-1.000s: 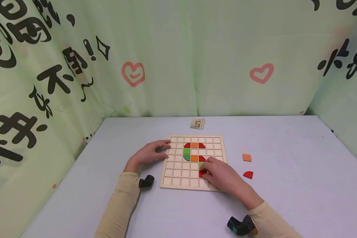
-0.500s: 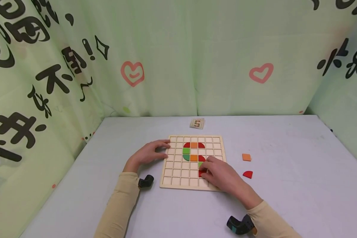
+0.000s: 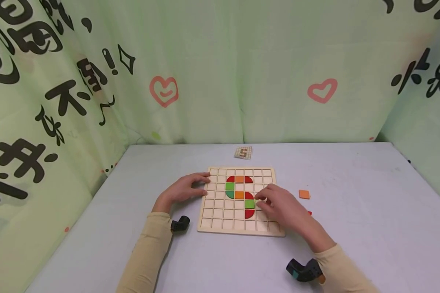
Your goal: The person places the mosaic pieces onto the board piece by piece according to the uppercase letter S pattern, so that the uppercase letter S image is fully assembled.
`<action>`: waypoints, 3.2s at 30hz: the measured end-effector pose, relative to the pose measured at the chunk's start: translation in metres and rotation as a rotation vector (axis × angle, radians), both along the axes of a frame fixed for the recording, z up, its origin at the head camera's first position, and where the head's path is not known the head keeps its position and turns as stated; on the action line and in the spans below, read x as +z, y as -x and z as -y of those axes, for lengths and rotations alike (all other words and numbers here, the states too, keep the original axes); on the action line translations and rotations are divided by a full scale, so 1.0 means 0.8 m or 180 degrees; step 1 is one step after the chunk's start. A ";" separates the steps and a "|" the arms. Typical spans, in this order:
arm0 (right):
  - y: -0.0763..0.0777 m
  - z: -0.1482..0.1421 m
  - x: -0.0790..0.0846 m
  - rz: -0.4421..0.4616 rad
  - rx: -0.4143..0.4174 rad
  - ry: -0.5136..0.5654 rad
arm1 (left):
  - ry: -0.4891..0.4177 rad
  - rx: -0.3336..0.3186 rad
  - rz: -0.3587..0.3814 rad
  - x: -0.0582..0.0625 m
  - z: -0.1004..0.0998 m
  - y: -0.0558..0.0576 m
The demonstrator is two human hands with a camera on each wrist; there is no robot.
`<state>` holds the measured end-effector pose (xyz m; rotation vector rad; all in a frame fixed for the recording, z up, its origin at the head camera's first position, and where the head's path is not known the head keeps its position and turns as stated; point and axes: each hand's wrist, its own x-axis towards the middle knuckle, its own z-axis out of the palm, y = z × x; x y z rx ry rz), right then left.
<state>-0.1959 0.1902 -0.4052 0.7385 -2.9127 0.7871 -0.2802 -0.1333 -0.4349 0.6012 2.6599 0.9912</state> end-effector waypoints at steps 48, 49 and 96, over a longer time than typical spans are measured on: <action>0.041 -0.144 -0.023 0.0613 -0.0724 -0.0228 | -0.0084 0.0094 0.0055 -0.003 -0.002 -0.002; 0.040 -0.145 -0.023 0.0600 -0.0704 -0.0226 | -0.0090 0.0096 0.0059 -0.003 -0.002 -0.002; 0.004 -0.008 0.002 0.0278 -0.0110 0.0312 | -0.0061 0.0045 0.0015 -0.002 -0.002 -0.001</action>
